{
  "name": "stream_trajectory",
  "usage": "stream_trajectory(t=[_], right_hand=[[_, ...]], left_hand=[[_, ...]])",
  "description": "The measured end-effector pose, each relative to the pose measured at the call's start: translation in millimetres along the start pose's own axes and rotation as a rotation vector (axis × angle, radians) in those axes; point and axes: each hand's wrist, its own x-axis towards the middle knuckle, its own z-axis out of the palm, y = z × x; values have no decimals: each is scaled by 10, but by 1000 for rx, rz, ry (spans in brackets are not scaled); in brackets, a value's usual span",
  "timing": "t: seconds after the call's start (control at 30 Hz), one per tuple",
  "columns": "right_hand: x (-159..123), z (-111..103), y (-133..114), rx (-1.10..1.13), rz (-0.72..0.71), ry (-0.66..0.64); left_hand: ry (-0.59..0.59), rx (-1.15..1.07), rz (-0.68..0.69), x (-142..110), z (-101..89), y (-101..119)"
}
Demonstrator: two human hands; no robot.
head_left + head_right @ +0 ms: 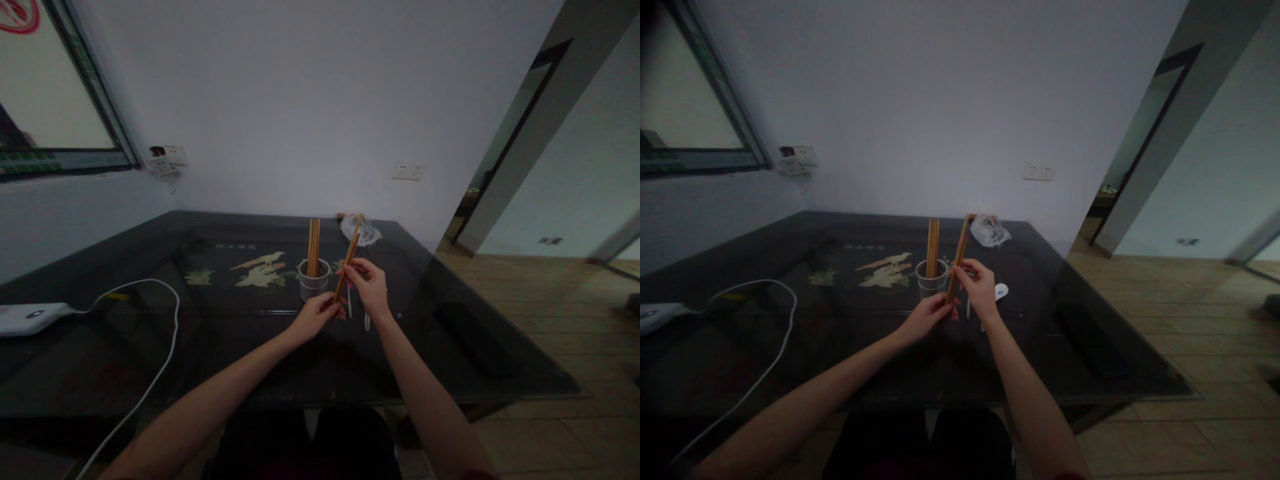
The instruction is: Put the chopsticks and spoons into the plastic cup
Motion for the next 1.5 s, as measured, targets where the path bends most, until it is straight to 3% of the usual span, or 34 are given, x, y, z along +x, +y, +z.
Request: stream_trajectory(t=[0.3,0.57,0.97,1.23,1.5], right_hand=[[-40,5,-21,-21,4,-163],[-41,-36,25,-46,0,-240],[-26,-101,20,-186,17,-399],[-24,-125,2,-284,-35,-509],[-18,-125,3,-377,-97,-571]], left_hand=[[168,309,213,-44,-94,89],[228,477,291,-64,-116,118],[149,575,294,-76,-186,45],[57,651,280,-83,-230,40],[55,684,310,-79,-237,37]])
